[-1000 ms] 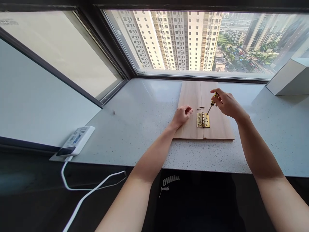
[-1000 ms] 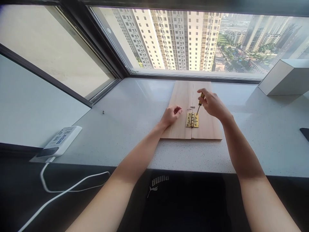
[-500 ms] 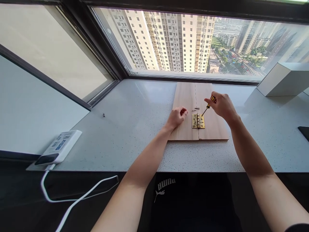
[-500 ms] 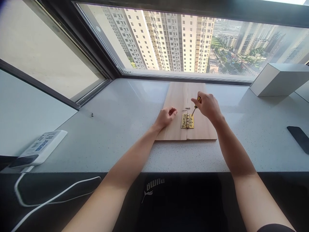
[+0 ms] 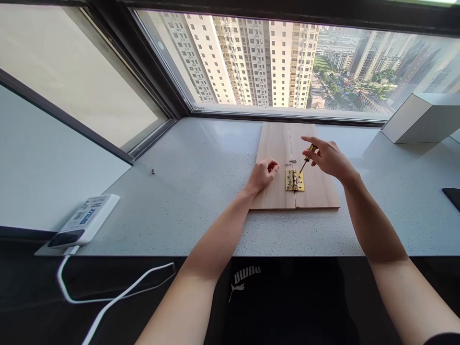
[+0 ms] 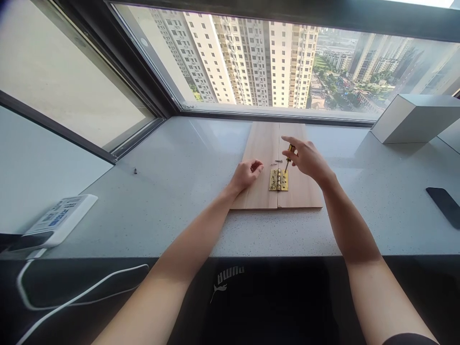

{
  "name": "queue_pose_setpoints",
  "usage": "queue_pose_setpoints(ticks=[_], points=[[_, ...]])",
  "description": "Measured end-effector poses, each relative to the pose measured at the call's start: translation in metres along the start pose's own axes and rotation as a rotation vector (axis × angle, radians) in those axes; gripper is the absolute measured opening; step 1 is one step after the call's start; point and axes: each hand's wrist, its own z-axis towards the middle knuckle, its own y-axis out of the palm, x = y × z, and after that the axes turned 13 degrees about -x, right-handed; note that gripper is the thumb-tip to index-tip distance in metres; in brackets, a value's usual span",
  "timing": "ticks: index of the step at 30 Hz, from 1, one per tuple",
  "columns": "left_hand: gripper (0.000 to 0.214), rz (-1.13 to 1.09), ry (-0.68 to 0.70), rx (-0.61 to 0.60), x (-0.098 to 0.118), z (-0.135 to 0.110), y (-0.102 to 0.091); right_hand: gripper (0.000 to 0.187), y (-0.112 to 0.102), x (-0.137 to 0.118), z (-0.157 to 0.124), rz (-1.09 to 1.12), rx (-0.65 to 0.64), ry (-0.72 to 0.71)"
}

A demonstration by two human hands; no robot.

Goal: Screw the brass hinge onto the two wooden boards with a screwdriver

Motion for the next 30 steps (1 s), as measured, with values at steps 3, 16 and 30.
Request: queue_pose_setpoints(ticks=[3,16,30], points=[[0.020,-0.004,0.006,0.001,-0.001,0.000,0.000,0.024,0.003,0.001,0.003,-0.072,0.069,0.036],[0.017,-0.009,0.009,0.013,0.002,0.000,0.000,0.049,0.001,0.004,0.008,-0.265,0.166,0.177],[0.026,0.118,-0.023,-0.127,0.001,0.004,-0.005,0.009,0.005,0.005,0.002,-0.130,-0.052,-0.091]])
